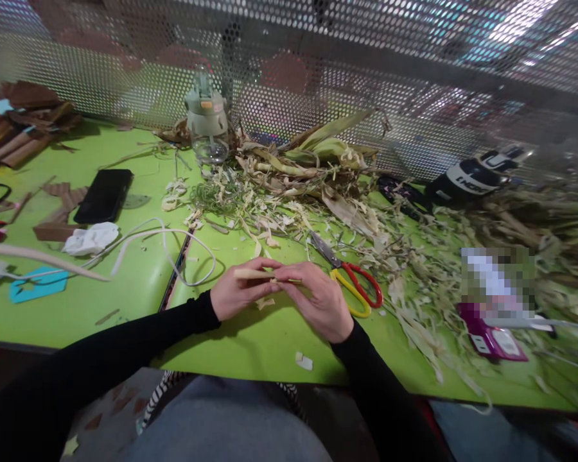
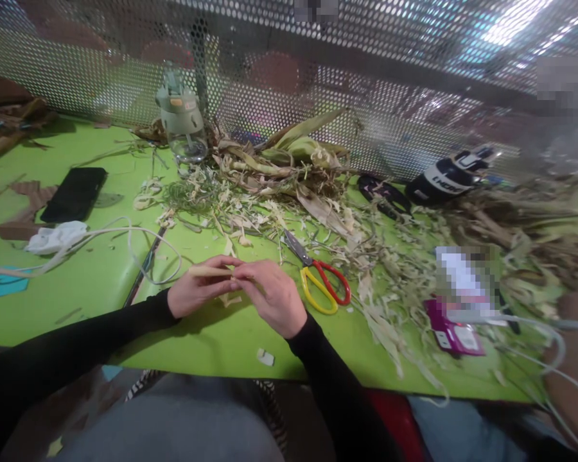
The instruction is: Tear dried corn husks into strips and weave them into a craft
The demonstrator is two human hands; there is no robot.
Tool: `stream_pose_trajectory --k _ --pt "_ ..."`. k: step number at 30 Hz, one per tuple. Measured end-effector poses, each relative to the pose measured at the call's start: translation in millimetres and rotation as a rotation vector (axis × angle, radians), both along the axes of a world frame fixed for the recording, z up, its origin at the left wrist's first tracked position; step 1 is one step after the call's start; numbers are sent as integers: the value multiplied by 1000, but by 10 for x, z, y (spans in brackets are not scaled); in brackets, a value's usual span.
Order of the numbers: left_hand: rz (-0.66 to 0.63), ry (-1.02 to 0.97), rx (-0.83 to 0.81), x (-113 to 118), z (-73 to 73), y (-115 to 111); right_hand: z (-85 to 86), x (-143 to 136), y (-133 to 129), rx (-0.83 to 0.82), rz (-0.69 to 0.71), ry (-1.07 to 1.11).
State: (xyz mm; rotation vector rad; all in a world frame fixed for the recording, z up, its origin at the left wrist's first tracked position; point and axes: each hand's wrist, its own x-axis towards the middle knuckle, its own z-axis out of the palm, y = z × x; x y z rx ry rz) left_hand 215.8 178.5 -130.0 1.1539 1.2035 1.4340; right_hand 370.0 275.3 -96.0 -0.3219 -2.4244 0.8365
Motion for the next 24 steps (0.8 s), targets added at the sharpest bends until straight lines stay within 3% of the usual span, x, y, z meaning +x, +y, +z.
stream_pose_trajectory --k 2,6,10,15,20,24 --pt "3 -10 -24 -3 35 -9 20 21 17 -60 -32 29" --pt "-78 -188 -57 23 50 -23 57 25 50 -92 -255 -40" --pt "-162 -243 -56 35 20 -30 40 -16 61 -297 -171 -202" --pt "-208 -47 -82 -22 66 -51 23 -12 119 -615 -89 -170" --pt "-274 82 -100 -23 158 -86 33 8 152 -766 -9 -202" --pt "-238 26 -133 14 142 -79 15 -18 111 -829 22 -168"
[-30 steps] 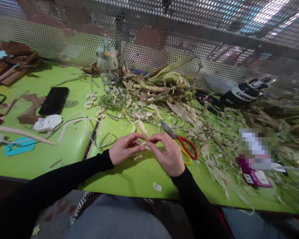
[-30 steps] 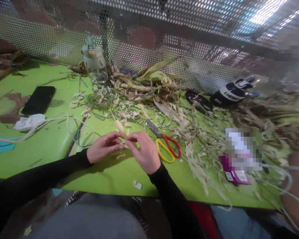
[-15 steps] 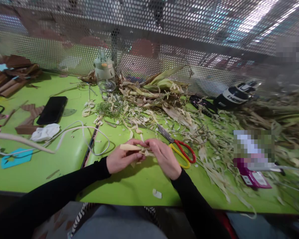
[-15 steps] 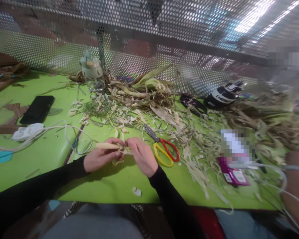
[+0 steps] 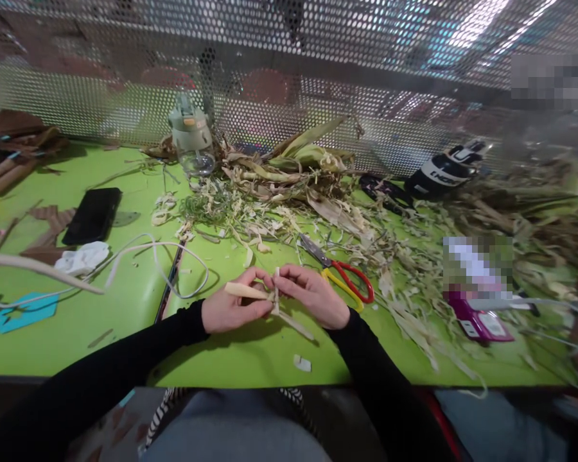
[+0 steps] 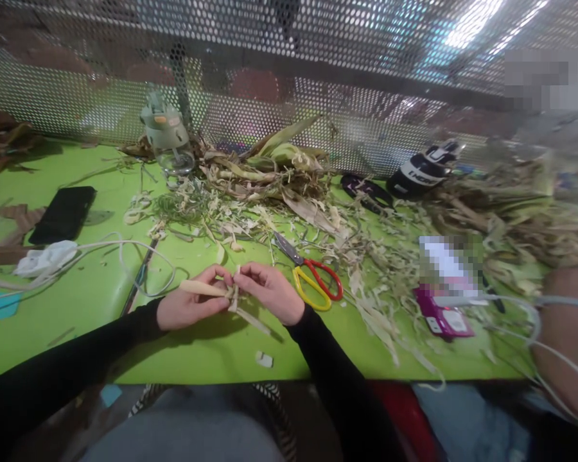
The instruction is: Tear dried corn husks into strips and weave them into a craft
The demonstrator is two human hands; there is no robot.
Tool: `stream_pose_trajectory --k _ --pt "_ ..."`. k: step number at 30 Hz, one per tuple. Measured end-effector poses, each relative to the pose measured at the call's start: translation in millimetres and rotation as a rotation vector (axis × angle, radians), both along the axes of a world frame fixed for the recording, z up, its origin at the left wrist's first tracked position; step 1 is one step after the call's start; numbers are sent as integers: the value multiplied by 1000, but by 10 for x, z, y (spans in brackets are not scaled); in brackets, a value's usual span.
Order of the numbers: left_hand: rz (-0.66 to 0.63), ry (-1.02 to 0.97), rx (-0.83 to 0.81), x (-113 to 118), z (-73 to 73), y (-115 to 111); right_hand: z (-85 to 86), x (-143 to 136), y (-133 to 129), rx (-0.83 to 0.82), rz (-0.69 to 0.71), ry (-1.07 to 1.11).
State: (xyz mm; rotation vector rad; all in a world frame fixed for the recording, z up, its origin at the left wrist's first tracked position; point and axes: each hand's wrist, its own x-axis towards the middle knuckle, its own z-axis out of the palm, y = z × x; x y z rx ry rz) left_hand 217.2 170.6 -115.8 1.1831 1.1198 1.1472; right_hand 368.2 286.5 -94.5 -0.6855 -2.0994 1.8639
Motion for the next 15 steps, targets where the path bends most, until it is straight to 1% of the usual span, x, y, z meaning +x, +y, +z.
stream_pose_trajectory --k 2,4,8,10,12,15 --pt "13 -48 0 7 -32 15 -18 -12 -16 13 -70 34" --pt "33 -36 16 1 -58 30 -36 -20 -26 30 -132 57" --pt "88 187 35 -25 -62 34 -54 -33 -45 44 -168 80" --pt "70 238 34 -28 -48 27 -57 -40 -59 39 -160 79" --pt "24 179 6 -18 -31 21 -63 -47 -70 27 -146 78" --pt "-14 14 -79 10 -1 18 -80 -54 -79 -9 -143 94"
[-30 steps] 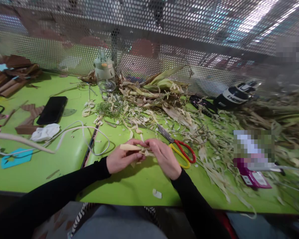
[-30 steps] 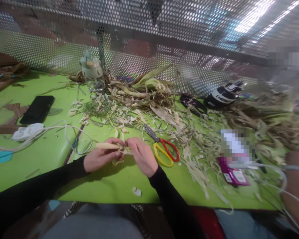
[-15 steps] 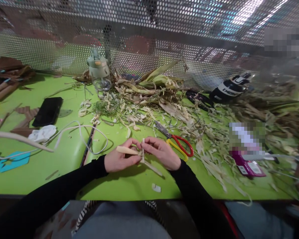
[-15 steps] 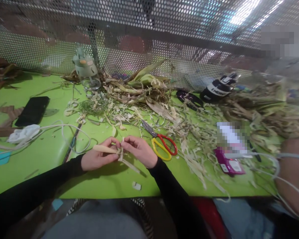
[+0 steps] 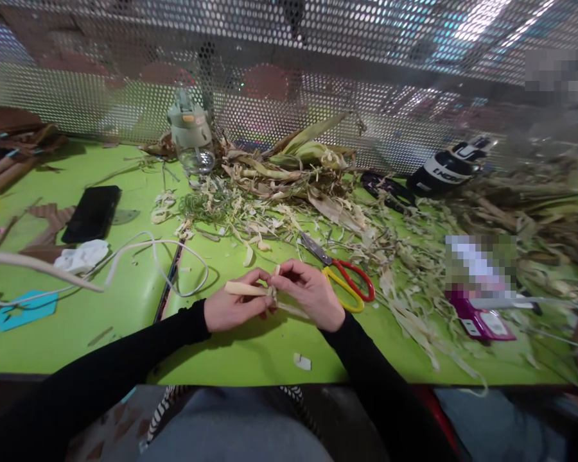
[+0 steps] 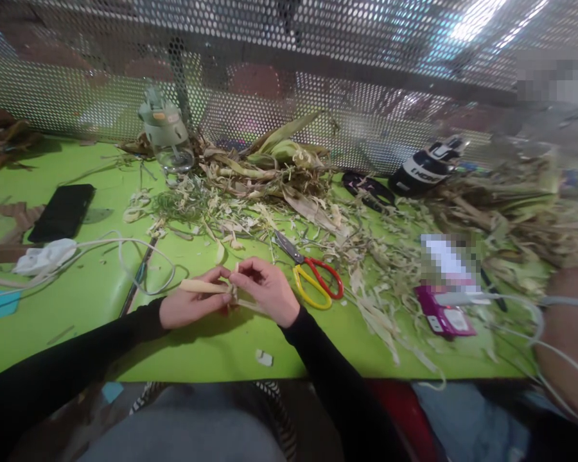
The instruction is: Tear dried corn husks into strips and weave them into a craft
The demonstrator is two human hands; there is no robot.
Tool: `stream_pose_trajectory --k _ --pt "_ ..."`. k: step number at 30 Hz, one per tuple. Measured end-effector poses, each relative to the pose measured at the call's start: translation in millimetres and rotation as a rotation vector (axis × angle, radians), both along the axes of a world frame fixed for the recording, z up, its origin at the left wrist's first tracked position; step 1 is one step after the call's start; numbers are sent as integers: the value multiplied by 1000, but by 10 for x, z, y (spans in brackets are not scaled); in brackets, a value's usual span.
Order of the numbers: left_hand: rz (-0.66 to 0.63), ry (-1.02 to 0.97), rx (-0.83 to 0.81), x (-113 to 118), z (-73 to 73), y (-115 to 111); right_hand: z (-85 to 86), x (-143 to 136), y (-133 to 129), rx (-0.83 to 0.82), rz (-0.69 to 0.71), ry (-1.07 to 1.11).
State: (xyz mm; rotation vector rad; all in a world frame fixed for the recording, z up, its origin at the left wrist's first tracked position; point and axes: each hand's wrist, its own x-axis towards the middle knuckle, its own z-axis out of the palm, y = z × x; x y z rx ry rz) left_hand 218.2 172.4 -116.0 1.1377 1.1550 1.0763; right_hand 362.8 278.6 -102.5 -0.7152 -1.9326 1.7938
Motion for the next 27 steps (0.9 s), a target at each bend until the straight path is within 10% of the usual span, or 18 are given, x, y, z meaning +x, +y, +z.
stream_pose_trajectory --k 15,27 --pt "-15 -23 -95 51 15 2 -11 4 20 133 -108 -3" --pt "319 -340 -129 -85 -22 77 114 108 94 634 124 -288"
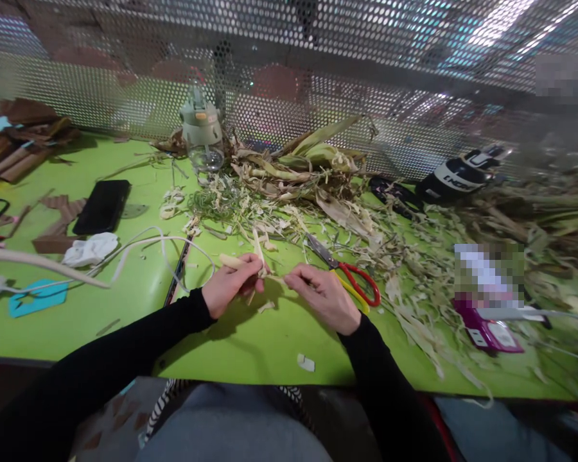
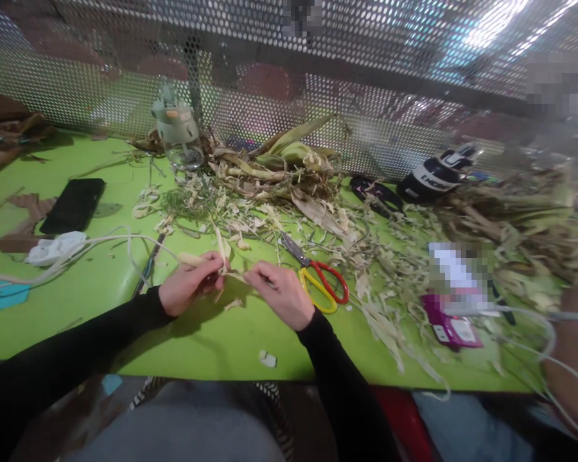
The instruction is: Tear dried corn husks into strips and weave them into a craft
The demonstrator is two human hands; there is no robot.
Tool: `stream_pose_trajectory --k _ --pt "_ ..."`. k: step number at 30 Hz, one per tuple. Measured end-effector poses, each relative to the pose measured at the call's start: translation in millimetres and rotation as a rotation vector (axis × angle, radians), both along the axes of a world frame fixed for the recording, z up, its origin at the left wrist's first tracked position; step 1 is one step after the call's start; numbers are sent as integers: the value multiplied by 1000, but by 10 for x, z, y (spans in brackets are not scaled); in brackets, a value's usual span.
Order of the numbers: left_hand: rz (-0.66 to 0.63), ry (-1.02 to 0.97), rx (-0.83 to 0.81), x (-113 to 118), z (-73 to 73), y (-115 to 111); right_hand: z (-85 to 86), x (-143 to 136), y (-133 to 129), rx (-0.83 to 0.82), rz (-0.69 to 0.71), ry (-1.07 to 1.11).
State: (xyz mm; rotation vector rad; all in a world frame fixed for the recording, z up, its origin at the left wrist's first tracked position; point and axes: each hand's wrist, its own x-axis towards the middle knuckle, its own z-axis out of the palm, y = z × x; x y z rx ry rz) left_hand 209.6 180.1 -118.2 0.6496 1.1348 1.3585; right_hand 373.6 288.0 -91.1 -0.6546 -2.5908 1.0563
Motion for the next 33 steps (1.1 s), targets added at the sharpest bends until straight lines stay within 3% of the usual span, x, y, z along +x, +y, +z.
stream_pose_trajectory --k 2,4,7,9,12,15,21,24,27,30,33 --pt "48 0 17 -16 1 15 -24 7 29 60 -31 39" --pt "46 -36 -5 -24 -6 28 -61 -5 43 221 -91 136" --pt "-22 -94 -46 -9 -25 34 -105 -54 11 513 -157 277" --pt "-94 4 -21 24 -42 23 -111 -97 -46 600 -120 285" --pt "-191 317 67 91 -82 -8 -93 -149 -139 597 -32 234" --pt "-205 541 119 142 -126 -38 -73 -171 -195 577 1 221" --pt "-196 665 217 154 -148 -55 -52 -195 -280 529 134 367" --pt "-132 534 267 129 -124 -30 -22 -184 -311 477 142 463" --pt "-6 169 220 87 -74 12 -9 -150 -301 494 -94 501" --pt "110 -131 210 65 -11 33 -70 -147 -274 449 -160 310" --pt "131 -143 214 86 38 16 -172 -194 -265 321 -93 73"
